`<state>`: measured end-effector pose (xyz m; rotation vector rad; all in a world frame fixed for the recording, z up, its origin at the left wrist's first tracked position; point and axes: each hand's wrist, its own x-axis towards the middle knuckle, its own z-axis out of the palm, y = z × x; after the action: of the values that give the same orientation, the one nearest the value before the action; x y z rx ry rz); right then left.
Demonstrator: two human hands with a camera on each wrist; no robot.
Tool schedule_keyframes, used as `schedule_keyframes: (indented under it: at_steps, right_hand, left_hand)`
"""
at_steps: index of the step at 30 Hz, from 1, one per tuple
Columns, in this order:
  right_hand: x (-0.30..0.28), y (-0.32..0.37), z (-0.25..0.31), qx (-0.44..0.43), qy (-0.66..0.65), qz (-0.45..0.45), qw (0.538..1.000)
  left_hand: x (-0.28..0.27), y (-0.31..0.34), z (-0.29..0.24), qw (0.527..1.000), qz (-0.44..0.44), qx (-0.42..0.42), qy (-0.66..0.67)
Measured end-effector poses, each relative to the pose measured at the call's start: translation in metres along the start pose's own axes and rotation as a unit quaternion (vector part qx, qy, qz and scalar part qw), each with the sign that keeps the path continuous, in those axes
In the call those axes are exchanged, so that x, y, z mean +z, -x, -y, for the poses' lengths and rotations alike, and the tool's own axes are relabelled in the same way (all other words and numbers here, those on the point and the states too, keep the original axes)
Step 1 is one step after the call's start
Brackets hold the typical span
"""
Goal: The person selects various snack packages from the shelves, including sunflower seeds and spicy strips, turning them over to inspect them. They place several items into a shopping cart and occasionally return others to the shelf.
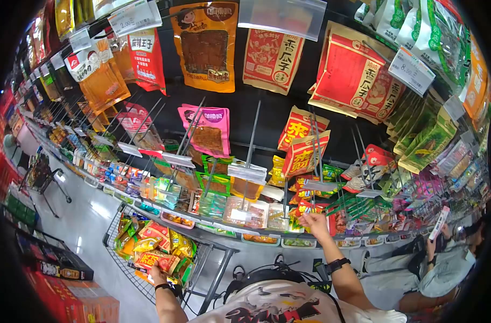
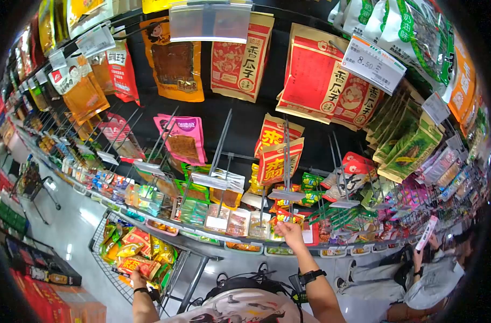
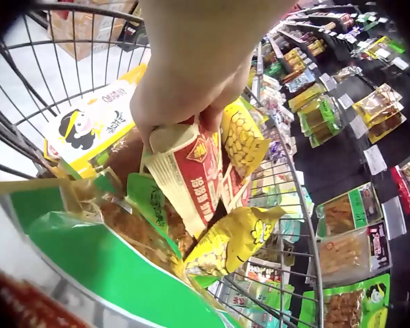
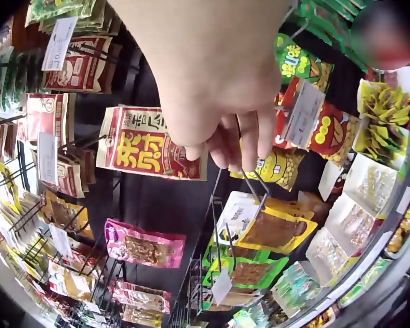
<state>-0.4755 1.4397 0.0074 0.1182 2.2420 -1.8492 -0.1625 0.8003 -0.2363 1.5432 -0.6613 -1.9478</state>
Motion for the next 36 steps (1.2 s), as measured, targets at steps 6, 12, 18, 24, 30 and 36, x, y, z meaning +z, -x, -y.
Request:
schedule_keyframes:
  at_steps: [6,12,18,24,30,36]
  right_hand:
    - [0.02,-0.03,-0.006,-0.02,0.007,0.071,0.997]
    - [0.044,-0.031,0.018,-0.042,0.017,0.18,0.983]
    - [0.062,0.001,0.053,-0.033,-0.054,0.369,0.927]
    - [0.04,0.023,0.054,-0.046,-0.197,0.445,0.872]
    - [0.009,0.027,0.056,-0.073,-0.208,0.295,0.93]
    - [-0.01,0.029,0.079,-0.129,-0.224,0.167,0.951]
  left_hand:
    - [0.011,0.062,-0.029,0.971,-0.001,0.228,0.07]
    - [0.086,0.244,-0.057,0.94,0.103,0.325,0.015]
    - [0.155,0.361,-0.021,0.922,0.279,0.264,-0.052]
    - [0.225,0.404,0.043,0.822,0.501,0.157,-0.221]
    - [0.291,0.453,0.097,0.726,0.615,0.116,-0.285]
    - [0.324,0.458,0.116,0.71,0.63,0.067,-0.308]
